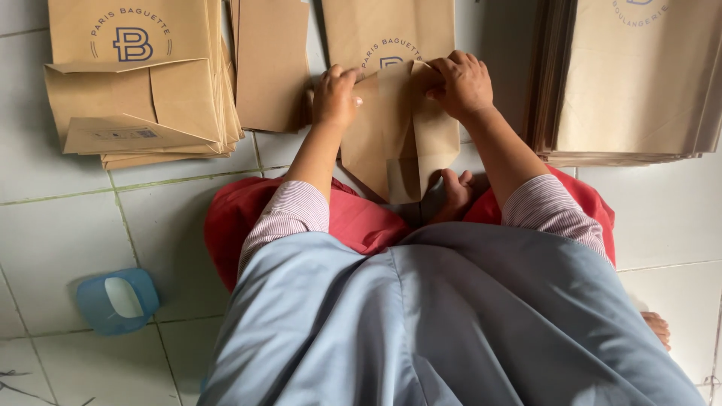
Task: Folding and gluing paper bags to assemble the bottom section
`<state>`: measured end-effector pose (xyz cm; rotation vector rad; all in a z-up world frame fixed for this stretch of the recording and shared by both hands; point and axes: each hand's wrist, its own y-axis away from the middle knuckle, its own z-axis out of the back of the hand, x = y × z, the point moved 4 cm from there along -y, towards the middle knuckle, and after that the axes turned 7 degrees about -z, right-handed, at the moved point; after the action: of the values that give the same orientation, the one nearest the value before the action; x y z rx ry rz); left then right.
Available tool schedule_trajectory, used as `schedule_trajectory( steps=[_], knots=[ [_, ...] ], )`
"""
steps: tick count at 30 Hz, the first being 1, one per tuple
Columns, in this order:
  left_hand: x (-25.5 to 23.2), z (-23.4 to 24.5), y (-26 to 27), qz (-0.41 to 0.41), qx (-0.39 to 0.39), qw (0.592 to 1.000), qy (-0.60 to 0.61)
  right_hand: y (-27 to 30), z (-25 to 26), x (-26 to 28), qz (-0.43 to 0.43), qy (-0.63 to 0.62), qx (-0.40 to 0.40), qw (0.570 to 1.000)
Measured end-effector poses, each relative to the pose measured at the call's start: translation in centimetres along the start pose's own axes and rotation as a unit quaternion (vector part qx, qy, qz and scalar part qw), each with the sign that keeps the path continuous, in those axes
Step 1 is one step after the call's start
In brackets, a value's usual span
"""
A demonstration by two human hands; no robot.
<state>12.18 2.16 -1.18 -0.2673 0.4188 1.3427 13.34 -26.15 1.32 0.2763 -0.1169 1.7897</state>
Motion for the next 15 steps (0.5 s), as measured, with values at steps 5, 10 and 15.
schedule_trajectory(
  steps=[5, 10, 15],
  knots=[
    [0.2, -0.7, 0.4, -0.109, -0.094, 0.989, 0.026, 0.7, 0.2, 0.0, 0.035, 0.012, -0.051, 0.998],
    [-0.2, -1.1, 1.6, -0.126, -0.133, 0.983, 0.017, 1.2, 0.3, 0.8, 0.068, 0.013, -0.109, 0.992],
    [-2.3, -0.4, 3.4, -0.163, -0.14, 0.965, -0.149, 2.1, 0.2, 1.2, 0.094, 0.037, -0.158, 0.982]
  ],
)
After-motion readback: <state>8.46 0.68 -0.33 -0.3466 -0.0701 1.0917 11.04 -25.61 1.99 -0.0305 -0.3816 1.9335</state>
